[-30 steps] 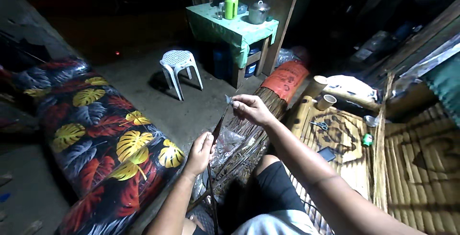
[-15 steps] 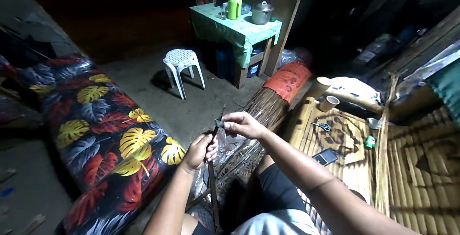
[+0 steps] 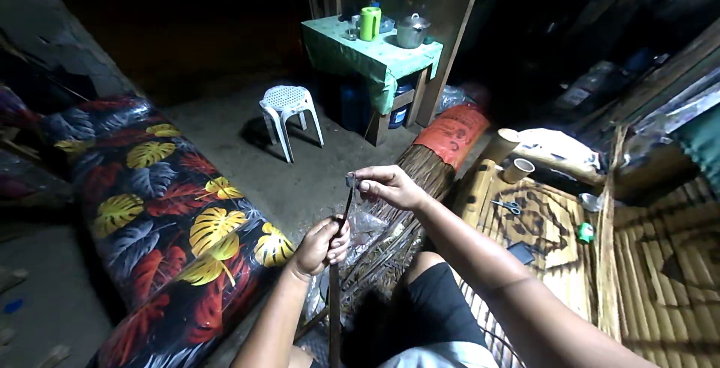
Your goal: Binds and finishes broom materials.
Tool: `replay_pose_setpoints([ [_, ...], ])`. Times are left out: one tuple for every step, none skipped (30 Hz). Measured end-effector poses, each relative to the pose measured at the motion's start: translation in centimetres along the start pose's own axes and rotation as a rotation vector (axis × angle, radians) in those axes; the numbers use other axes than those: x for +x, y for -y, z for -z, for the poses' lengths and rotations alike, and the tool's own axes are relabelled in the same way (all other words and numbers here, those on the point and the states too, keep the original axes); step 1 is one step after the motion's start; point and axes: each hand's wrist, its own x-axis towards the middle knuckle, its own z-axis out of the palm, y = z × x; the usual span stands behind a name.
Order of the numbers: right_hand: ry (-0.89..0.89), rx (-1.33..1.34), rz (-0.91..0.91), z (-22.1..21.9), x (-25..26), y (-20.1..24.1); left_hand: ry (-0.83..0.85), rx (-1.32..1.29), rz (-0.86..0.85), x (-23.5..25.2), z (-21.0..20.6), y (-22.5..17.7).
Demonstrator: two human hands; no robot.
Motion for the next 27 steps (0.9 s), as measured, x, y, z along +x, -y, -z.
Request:
replay_pose_setpoints([
  [-0.005,0.000,0.004,0.2,0.2,0.1,-0.002,0.003,0.001,0.0,0.0,0.0],
  [-0.011,-0.001,0.010,0.4,0.5,0.3,-0.003,0.007,-0.001,0.0,0.1,0.1],
  [-0.019,0.003,0.020,0.6,0.7,0.5,-0.005,0.007,-0.004,0.0,0.1,0.1],
  [-0.020,0.008,0.032,0.8,1.0,0.7,-0.008,0.007,-0.008,0.0,0.1,0.1],
  [-0.018,0.012,0.039,0.9,1.3,0.9,-0.016,0.002,-0.013,0.0,0.1,0.0],
  [-0.010,0.015,0.042,1.1,1.6,1.1,-0.025,-0.005,-0.021,0.0,-0.1,-0.1],
  [-0.002,0.019,0.043,1.2,1.8,1.2,-0.033,-0.011,-0.031,0.0,-0.1,-0.2],
  [0.003,0.018,0.039,1.3,2.0,1.3,-0.043,-0.016,-0.042,0.0,-0.2,-0.3],
  [0.005,0.007,0.035,1.3,2.1,1.4,-0.054,-0.022,-0.051,0.0,-0.3,-0.3],
  [0.003,-0.011,0.029,1.4,2.1,1.4,-0.063,-0.021,-0.058,0.0,-0.3,-0.4],
  [-0.007,-0.041,0.026,1.5,2.2,1.5,-0.072,-0.018,-0.065,0.0,-0.3,-0.4],
  [-0.040,-0.077,0.022,1.6,2.2,1.5,-0.081,-0.009,-0.067,0.0,-0.3,-0.5],
  [-0.101,-0.104,0.015,1.8,2.2,1.4,-0.095,0.011,-0.066,0.0,-0.3,-0.5],
  [-0.187,-0.101,0.008,2.3,2.4,1.3,-0.111,0.040,-0.062,0.0,-0.3,-0.5],
  [-0.269,-0.081,0.020,3.0,2.6,1.1,-0.124,0.060,-0.058,0.0,-0.3,-0.4],
  [-0.324,-0.062,0.037,3.7,2.8,1.1,-0.136,0.070,-0.057,0.0,-0.2,-0.2],
  [-0.348,-0.032,0.048,4.3,2.9,1.3,-0.150,0.075,-0.056,0.0,-0.2,-0.1],
  [-0.348,-0.005,0.046,4.5,2.7,1.7,-0.165,0.081,-0.055,-0.1,-0.3,-0.1],
  [-0.332,0.018,0.033,4.3,2.5,2.0,-0.181,0.095,-0.057,-0.1,-0.3,-0.1],
  [-0.310,0.024,0.002,3.8,2.0,2.3,-0.202,0.120,-0.062,0.0,-0.4,-0.2],
  [-0.291,0.019,-0.055,3.1,1.3,2.5,-0.234,0.157,-0.071,0.1,-0.5,-0.2],
  [-0.271,0.014,-0.112,2.2,0.7,2.4,-0.268,0.196,-0.082,0.2,-0.6,-0.2],
  [-0.241,0.020,-0.155,1.4,0.1,2.0,-0.296,0.236,-0.094,0.3,-0.7,-0.2],
  [-0.200,0.035,-0.194,0.7,-0.4,1.4,-0.313,0.275,-0.103,0.4,-0.8,-0.1],
  [-0.147,0.050,-0.228,0.0,-0.9,0.9,-0.319,0.312,-0.108,0.5,-0.9,0.1],
  [-0.086,0.071,-0.245,-0.5,-1.3,0.4,-0.316,0.350,-0.106,0.5,-1.0,0.3],
  [-0.028,0.090,-0.250,-0.8,-1.6,0.0,-0.309,0.383,-0.095,0.5,-1.1,0.4],
])
